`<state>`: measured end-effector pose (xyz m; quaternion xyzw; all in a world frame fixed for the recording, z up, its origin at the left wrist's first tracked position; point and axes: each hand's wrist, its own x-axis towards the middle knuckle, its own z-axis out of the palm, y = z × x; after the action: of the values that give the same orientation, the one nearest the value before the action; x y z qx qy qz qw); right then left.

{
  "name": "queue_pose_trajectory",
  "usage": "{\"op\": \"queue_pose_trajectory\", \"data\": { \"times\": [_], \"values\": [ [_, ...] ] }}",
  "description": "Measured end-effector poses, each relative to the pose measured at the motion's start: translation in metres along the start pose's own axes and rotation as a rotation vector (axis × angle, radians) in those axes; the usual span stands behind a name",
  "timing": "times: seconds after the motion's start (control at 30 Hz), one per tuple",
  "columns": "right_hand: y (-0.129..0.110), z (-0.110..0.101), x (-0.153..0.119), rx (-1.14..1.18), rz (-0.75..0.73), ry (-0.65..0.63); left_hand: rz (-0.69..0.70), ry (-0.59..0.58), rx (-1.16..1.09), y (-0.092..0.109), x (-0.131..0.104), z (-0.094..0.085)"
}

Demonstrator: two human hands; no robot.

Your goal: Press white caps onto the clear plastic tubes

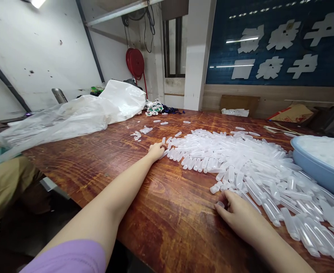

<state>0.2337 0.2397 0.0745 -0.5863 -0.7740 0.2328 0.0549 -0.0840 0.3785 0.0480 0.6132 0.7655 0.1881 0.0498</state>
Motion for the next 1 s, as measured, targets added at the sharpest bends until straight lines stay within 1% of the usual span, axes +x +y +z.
{"op": "queue_pose_trajectory", "data": {
  "times": [0.13,0.3,0.4,0.5,0.6,0.7,0.8,0.93,1.0],
  "values": [
    [0.001,0.001,0.001,-0.002,-0.002,0.013,0.044,0.005,0.007,0.0,-0.012,-0.002],
    [0.001,0.001,0.002,0.002,-0.013,0.015,0.024,0.02,0.051,0.003,-0.02,0.002],
    [0.003,0.001,0.002,0.002,-0.023,0.016,0.035,0.032,0.058,0.006,-0.025,0.003],
    [0.005,0.002,0.003,0.01,-0.023,0.013,0.066,0.042,0.044,0.007,-0.033,0.001],
    [0.005,0.001,0.002,0.017,-0.028,0.019,0.108,0.038,0.03,0.008,-0.047,-0.004],
    [0.002,-0.001,0.0,0.008,-0.035,0.026,0.203,-0.002,0.012,0.012,-0.072,-0.009],
    [-0.002,-0.002,-0.003,0.017,-0.035,0.018,0.343,-0.081,-0.021,0.024,-0.109,-0.015],
    [-0.006,0.0,-0.005,0.107,-0.061,0.023,0.637,-0.233,-0.133,0.048,-0.163,-0.024],
    [-0.008,0.002,-0.006,0.162,-0.116,0.02,0.718,-0.331,-0.165,0.059,-0.183,-0.027]
  ]
}}
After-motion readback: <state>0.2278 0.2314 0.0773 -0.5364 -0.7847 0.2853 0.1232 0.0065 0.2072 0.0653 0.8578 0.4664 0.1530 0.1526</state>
